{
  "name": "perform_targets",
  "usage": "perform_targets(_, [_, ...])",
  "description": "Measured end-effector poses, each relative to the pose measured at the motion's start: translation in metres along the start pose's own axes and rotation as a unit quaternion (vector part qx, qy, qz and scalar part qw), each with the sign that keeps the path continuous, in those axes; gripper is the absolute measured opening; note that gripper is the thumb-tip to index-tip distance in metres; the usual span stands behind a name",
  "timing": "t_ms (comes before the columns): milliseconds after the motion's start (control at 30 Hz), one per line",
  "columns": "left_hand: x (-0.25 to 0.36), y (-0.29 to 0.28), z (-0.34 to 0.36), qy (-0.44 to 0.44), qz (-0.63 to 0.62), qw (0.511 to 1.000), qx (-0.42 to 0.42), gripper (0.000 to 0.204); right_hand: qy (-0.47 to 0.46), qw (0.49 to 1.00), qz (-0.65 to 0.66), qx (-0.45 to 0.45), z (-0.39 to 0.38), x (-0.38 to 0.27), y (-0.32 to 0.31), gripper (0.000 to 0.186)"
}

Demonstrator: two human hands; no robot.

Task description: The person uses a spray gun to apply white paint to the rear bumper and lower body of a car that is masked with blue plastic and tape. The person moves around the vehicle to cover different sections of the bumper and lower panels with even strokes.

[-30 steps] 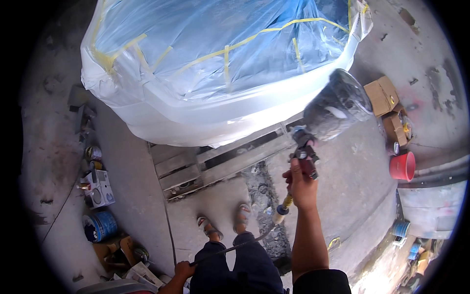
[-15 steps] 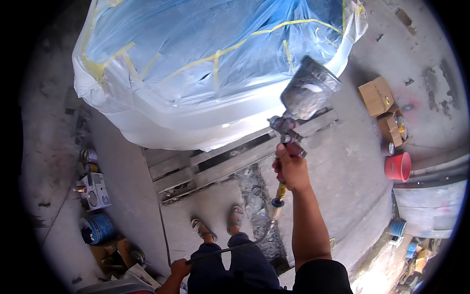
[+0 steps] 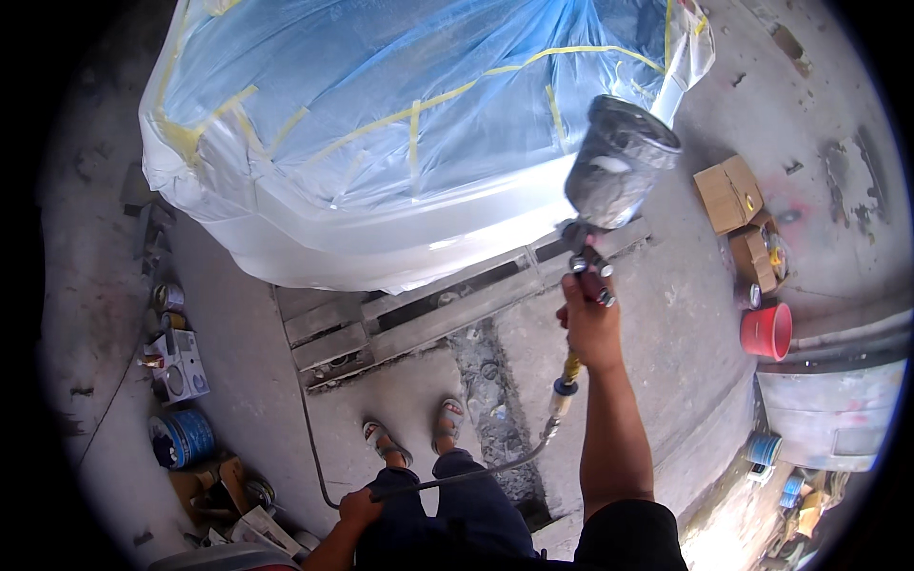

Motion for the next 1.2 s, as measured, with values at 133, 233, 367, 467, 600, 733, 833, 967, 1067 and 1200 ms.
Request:
perform_targets(133, [-0.041,0.011,-0.016,-0.065,0.052,0.995,-0.061,0.037,0.039,0.981,0.052,-0.181,-0.06,-0.01,0.077,0.024])
perform_targets(233, [-0.066,0.013,-0.028,-0.088,0.087,0.988,-0.089,0.034,0.108,0.924,0.133,-0.341,-0.094,-0.015,0.122,0.025])
perform_targets(367, [-0.078,0.017,-0.03,-0.106,0.087,0.987,-0.086,0.032,0.195,0.916,0.099,-0.337,-0.087,0.008,0.122,0.031])
perform_targets(467, [-0.061,0.018,-0.019,-0.08,0.07,0.992,-0.073,0.029,0.194,0.949,0.082,-0.234,-0.055,0.027,0.082,0.029])
perform_targets(600, [-0.01,0.014,0.005,-0.009,0.013,1.0,-0.002,0.037,0.149,0.985,0.046,-0.074,-0.016,0.03,-0.01,0.026])
perform_targets(733, [0.024,0.018,0.018,0.007,0.001,1.0,-0.013,0.034,0.094,0.991,-0.016,0.096,0.001,0.031,-0.09,0.026])
perform_targets(833, [0.031,0.025,0.019,0.007,0.004,1.0,-0.023,0.034,0.086,0.986,-0.015,0.143,0.002,0.034,-0.103,0.025])
perform_targets(967, [0.013,0.026,0.012,-0.042,0.026,0.997,-0.051,0.033,0.051,0.994,0.01,0.093,-0.008,0.062,-0.066,0.024])
perform_targets(1067, [-0.034,0.033,-0.002,-0.071,0.063,0.993,-0.075,0.031,0.065,0.996,0.042,-0.037,-0.047,0.075,0.002,0.025])
perform_targets(1200, [-0.089,0.035,-0.028,-0.14,0.124,0.975,-0.124,0.029,0.144,0.944,0.13,-0.268,-0.11,0.126,0.083,0.021])
Point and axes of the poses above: each hand's wrist, its own z-axis towards the middle knuckle, its own y-axis out of the palm, x = y × z, the point moved 9 cm from there along z, towards the middle knuckle, and after that the axes turned 5 degrees about y, right-handed, at the moved point
